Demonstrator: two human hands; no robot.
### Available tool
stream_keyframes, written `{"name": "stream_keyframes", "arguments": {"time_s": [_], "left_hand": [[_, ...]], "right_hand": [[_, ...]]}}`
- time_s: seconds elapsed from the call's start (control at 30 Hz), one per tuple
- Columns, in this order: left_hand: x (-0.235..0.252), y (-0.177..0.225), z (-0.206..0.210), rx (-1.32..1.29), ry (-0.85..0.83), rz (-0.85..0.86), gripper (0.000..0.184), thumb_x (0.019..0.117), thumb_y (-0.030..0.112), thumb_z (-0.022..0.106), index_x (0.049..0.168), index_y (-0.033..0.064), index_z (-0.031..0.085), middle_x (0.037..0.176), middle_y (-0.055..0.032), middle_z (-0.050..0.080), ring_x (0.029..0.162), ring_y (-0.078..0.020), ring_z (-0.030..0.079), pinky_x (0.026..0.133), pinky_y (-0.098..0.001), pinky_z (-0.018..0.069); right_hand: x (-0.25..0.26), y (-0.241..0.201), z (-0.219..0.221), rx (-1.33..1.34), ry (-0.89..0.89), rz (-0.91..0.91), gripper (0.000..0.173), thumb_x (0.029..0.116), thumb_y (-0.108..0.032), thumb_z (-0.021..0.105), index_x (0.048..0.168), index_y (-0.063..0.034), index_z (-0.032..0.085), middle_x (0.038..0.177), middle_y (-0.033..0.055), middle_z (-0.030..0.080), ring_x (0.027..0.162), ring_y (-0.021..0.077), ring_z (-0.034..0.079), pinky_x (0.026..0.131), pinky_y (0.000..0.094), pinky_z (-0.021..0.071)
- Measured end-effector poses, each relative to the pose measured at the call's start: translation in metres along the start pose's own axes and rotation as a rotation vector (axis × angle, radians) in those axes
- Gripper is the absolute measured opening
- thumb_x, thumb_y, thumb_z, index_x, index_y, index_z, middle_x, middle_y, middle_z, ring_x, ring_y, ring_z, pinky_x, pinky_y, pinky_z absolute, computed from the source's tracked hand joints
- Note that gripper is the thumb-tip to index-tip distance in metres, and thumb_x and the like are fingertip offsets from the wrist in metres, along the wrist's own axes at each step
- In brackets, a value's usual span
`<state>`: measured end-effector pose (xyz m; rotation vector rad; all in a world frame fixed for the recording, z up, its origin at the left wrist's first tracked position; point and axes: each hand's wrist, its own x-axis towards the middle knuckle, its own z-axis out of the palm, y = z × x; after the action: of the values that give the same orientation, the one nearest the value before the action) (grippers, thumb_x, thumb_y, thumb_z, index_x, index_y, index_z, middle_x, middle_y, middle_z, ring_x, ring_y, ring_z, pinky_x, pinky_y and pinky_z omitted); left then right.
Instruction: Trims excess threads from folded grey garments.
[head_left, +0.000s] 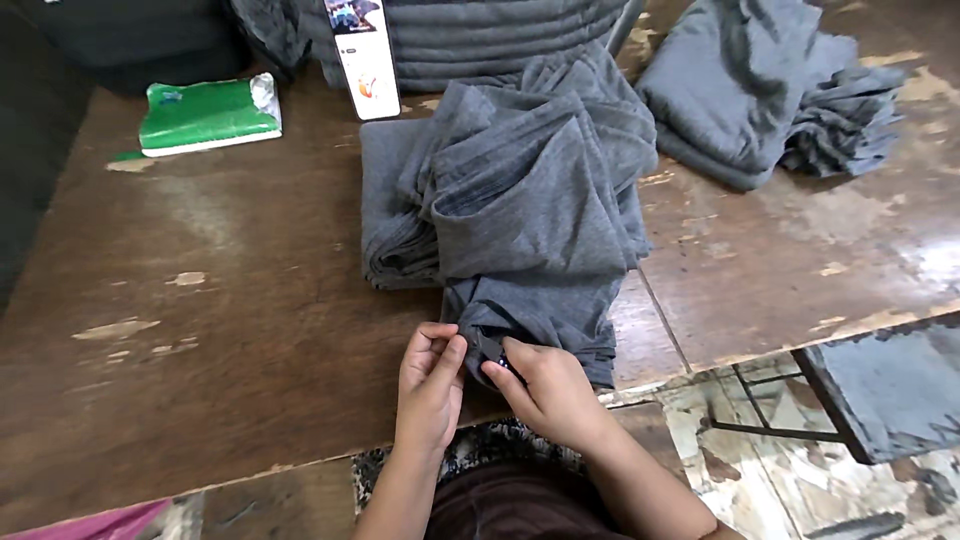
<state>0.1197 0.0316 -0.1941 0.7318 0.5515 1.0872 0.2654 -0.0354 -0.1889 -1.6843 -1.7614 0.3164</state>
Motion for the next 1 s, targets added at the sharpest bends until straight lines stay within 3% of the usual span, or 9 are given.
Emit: {"name": "stream_keyframes", "arguments": {"time_s": [0.1, 0.2, 0.27, 0.33, 0.53, 0.73, 0.8, 0.93, 1.0], "left_hand": [[0.001, 0.000, -0.001, 0.031, -0.016, 0.040, 0.019, 0.0978, -0.002, 0.058, 0.114, 0.0080, 0.057, 0.102, -0.0045, 0.072, 0.095, -0.0124, 0.071, 0.090, -0.0324, 0.0590], [0.001, -0.003, -0.003, 0.089, -0.043, 0.093, 0.030, 0.0961, -0.003, 0.062, 0.123, 0.0085, 0.056, 0.109, -0.0052, 0.074, 0.102, -0.0136, 0.071, 0.094, -0.0329, 0.0578], [0.001, -0.007, -0.004, 0.174, -0.079, 0.140, 0.029, 0.0951, -0.003, 0.064, 0.122, 0.0059, 0.060, 0.109, -0.0052, 0.073, 0.101, -0.0134, 0.070, 0.093, -0.0321, 0.0577], [0.001, -0.010, -0.005, 0.256, -0.110, 0.191, 0.025, 0.0952, -0.001, 0.065, 0.120, 0.0043, 0.066, 0.107, -0.0034, 0.073, 0.098, -0.0117, 0.070, 0.090, -0.0301, 0.0581], [-0.001, -0.012, -0.004, 0.437, -0.132, 0.323, 0.019, 0.0949, -0.002, 0.065, 0.111, 0.0023, 0.073, 0.110, 0.0000, 0.073, 0.099, -0.0077, 0.070, 0.090, -0.0261, 0.0588], [-0.001, -0.014, -0.001, 0.455, -0.111, 0.345, 0.019, 0.0892, -0.007, 0.068, 0.107, -0.0017, 0.071, 0.106, -0.0005, 0.073, 0.091, -0.0057, 0.070, 0.082, -0.0233, 0.0602], [0.000, -0.015, -0.002, 0.443, -0.117, 0.344, 0.016, 0.0926, -0.003, 0.067, 0.107, 0.0004, 0.071, 0.106, 0.0014, 0.073, 0.092, -0.0050, 0.069, 0.084, -0.0234, 0.0595], [0.002, -0.011, -0.004, 0.265, -0.095, 0.157, 0.012, 0.0979, 0.005, 0.064, 0.109, 0.0053, 0.070, 0.101, 0.0008, 0.073, 0.094, -0.0076, 0.069, 0.088, -0.0277, 0.0578], [0.002, -0.007, -0.003, 0.127, -0.064, 0.036, 0.011, 0.0992, 0.005, 0.061, 0.107, 0.0055, 0.069, 0.099, -0.0022, 0.073, 0.093, -0.0098, 0.070, 0.089, -0.0305, 0.0584]], "right_hand": [[-0.005, 0.005, -0.005, 0.220, -0.013, 0.015, 0.046, 0.1075, -0.044, 0.045, 0.085, -0.0057, 0.058, 0.062, 0.0006, 0.048, 0.055, 0.0097, 0.048, 0.050, 0.0275, 0.0407], [-0.003, 0.009, -0.001, 0.483, 0.125, 0.007, 0.030, 0.1037, -0.029, 0.058, 0.091, -0.0012, 0.055, 0.075, -0.0006, 0.055, 0.065, -0.0023, 0.049, 0.059, 0.0132, 0.0420], [0.001, 0.008, 0.003, 0.558, 0.216, -0.016, 0.028, 0.0987, -0.021, 0.065, 0.105, 0.0051, 0.058, 0.092, 0.0061, 0.066, 0.079, 0.0004, 0.060, 0.070, 0.0153, 0.0518], [0.007, 0.006, 0.006, 0.569, 0.288, -0.044, 0.035, 0.0944, -0.019, 0.072, 0.114, 0.0062, 0.057, 0.106, 0.0109, 0.070, 0.090, 0.0065, 0.068, 0.078, 0.0211, 0.0585], [0.024, 0.002, 0.013, 0.491, 0.466, -0.093, 0.024, 0.0873, -0.006, 0.075, 0.101, -0.0001, 0.057, 0.087, 0.0050, 0.071, 0.078, 0.0035, 0.068, 0.072, 0.0180, 0.0583], [0.015, 0.004, 0.007, 0.546, 0.353, -0.124, 0.017, 0.0915, -0.006, 0.069, 0.101, 0.0018, 0.057, 0.088, 0.0059, 0.069, 0.079, 0.0026, 0.065, 0.072, 0.0163, 0.0548], [0.011, 0.006, 0.004, 0.573, 0.336, -0.103, 0.015, 0.0928, -0.006, 0.069, 0.101, 0.0022, 0.059, 0.090, 0.0059, 0.071, 0.079, 0.0021, 0.065, 0.072, 0.0163, 0.0549], [0.004, 0.016, -0.007, 0.600, 0.234, -0.115, 0.012, 0.0959, -0.008, 0.067, 0.101, 0.0009, 0.060, 0.098, 0.0059, 0.076, 0.084, 0.0004, 0.068, 0.075, 0.0155, 0.0558], [-0.001, 0.021, -0.016, 0.501, 0.127, -0.101, 0.027, 0.1004, -0.026, 0.065, 0.099, 0.0003, 0.059, 0.091, 0.0051, 0.073, 0.078, 0.0012, 0.064, 0.070, 0.0174, 0.0533]]}}
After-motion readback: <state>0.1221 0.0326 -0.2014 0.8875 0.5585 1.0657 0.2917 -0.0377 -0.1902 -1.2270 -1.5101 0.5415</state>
